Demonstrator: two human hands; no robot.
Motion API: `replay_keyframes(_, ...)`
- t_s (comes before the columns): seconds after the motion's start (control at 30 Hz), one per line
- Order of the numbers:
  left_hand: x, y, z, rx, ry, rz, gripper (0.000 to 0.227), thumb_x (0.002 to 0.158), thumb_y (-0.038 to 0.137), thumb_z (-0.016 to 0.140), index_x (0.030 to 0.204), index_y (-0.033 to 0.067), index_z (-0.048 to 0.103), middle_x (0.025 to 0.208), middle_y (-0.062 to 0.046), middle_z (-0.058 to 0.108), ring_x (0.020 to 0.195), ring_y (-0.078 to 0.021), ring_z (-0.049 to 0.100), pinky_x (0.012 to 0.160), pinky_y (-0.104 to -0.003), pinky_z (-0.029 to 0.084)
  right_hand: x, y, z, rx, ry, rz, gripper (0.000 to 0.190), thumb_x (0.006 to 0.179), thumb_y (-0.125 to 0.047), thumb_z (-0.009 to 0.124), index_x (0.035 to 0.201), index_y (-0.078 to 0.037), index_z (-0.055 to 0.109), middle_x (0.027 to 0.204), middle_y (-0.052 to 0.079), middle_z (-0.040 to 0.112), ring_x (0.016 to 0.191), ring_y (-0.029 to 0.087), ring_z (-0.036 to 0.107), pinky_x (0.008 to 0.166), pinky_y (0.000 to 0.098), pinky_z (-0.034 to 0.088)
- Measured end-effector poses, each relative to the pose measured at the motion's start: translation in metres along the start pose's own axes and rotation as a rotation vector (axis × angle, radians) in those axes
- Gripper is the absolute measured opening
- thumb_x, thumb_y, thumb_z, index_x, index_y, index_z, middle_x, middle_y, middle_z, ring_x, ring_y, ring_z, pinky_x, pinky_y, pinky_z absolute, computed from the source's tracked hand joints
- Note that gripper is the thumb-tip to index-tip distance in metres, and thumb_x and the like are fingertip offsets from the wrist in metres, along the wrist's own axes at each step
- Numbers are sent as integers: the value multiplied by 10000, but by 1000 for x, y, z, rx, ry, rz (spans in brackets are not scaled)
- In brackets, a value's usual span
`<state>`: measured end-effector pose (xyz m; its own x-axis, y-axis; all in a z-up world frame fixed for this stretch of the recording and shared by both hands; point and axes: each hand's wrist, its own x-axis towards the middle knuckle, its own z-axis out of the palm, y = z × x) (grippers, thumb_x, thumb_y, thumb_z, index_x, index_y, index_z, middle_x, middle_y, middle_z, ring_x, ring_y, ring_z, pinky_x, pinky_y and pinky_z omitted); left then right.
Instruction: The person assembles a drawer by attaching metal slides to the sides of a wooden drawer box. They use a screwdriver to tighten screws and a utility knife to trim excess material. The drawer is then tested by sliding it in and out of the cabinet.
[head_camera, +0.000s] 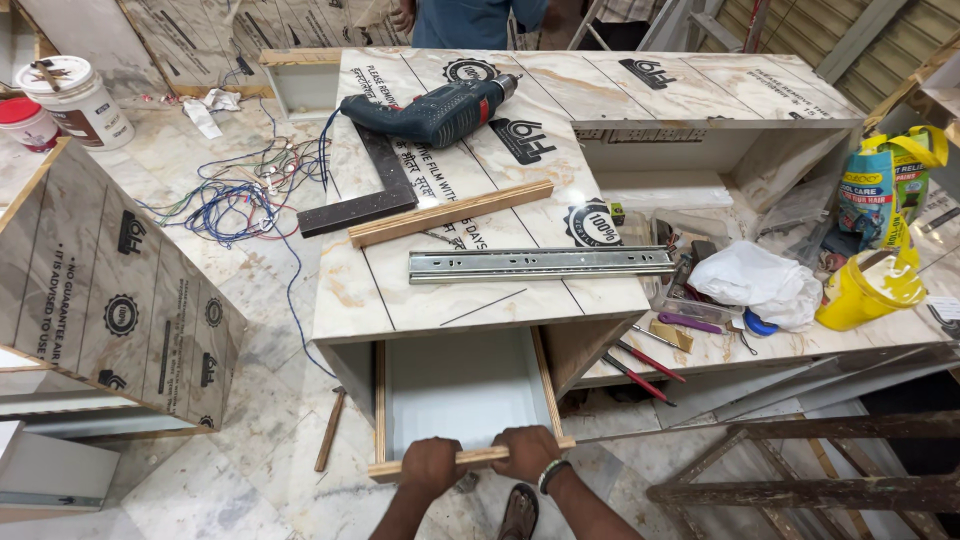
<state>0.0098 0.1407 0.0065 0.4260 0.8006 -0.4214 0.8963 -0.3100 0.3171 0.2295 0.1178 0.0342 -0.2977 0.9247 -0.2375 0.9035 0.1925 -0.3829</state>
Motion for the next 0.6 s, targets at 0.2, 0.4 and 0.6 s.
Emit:
replay_keyframes(0.2,39,-11,-30,-2,42,13,317,834,439,804,1021,188,753,923,-53,749,906,-244,720,846,-401,550,47,14,-19,6,-8,-37,294,770,-426,800,959,-201,782,924,51,755,882,262,713,834,398,556)
replay_keyframes(0.4,68,-20,-52,-22,80,8,332,807,438,829,997,176,751,946,-73,751,942,-262,711,861,-412,542,85,32,-23,4,26,-80,317,766,-439,783,976,-201,786,932,56,756,882,280,713,833,424,556)
replay_keyframes(0.6,89,-26,-68,-82,42,-37,349,814,444,820,1045,191,751,1024,-71,736,997,-272,706,911,-413,550,114,48,-19,-28,-76,6,414,777,-511,759,1070,-219,781,952,97,752,910,295,720,874,425,556)
